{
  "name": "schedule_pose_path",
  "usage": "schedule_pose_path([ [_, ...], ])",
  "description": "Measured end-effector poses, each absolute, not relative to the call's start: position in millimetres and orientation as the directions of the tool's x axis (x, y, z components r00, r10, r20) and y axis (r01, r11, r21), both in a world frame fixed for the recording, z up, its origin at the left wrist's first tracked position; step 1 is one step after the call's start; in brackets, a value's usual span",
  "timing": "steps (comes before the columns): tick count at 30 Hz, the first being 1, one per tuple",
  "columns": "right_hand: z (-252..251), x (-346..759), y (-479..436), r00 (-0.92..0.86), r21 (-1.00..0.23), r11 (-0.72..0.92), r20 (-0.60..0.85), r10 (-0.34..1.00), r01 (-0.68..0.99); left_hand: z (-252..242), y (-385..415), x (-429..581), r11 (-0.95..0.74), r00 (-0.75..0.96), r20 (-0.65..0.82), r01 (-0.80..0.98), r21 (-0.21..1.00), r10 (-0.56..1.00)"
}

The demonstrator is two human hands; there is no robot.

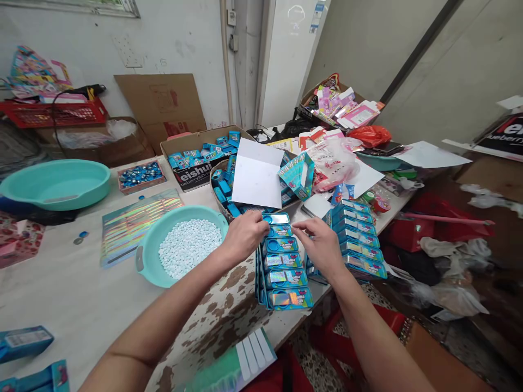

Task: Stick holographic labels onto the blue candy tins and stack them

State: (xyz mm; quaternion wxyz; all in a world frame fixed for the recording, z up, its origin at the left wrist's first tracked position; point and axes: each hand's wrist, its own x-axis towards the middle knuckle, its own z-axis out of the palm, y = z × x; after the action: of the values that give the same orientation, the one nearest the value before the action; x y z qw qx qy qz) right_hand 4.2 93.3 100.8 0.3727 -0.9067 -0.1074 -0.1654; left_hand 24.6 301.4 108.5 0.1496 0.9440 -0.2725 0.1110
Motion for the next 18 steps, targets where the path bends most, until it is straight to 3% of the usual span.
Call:
schedule_pose_path([
  [2, 103, 14, 97, 0.934, -0.549, -0.781, 0.336, 0.118, 0.296, 123, 294, 31, -0.806, 0.802, 0.154, -0.59, 0.046, -0.578],
  [4, 104, 18, 101, 0.95, -0.461, -0.849, 0.281, 0.135, 0.257, 135, 284, 32, -0.77, 0.769, 0.046, -0.636, -0.042, -0.638],
  [7, 107, 19, 108, 0.964, -0.345, -0.91, 0.209, 0.163, 0.229, 146, 269, 31, -0.739, 0.742, -0.069, -0.671, -0.065, -0.667],
  [10, 112, 23, 114, 0.969, -0.289, -0.931, 0.166, 0.182, 0.224, 144, 263, 38, -0.722, 0.722, -0.087, -0.691, -0.033, -0.687],
  [12, 114, 25, 113, 0.966, -0.355, -0.902, 0.171, 0.194, 0.244, 141, 269, 46, -0.706, 0.704, -0.075, -0.708, 0.004, -0.706],
  [14, 114, 22, 105, 0.966, -0.551, -0.798, 0.203, 0.159, 0.247, 139, 283, 49, -0.727, 0.728, -0.032, -0.681, 0.082, -0.685],
  [16, 113, 6, 93, 0.978, -0.783, -0.592, 0.201, 0.049, 0.191, 140, 298, 39, -0.76, 0.791, 0.104, -0.608, 0.23, -0.602],
  [18, 112, -24, 83, 0.99, -0.938, -0.334, 0.123, -0.07, 0.093, 140, 301, 12, -0.708, 0.818, 0.301, -0.575, 0.409, -0.491],
])
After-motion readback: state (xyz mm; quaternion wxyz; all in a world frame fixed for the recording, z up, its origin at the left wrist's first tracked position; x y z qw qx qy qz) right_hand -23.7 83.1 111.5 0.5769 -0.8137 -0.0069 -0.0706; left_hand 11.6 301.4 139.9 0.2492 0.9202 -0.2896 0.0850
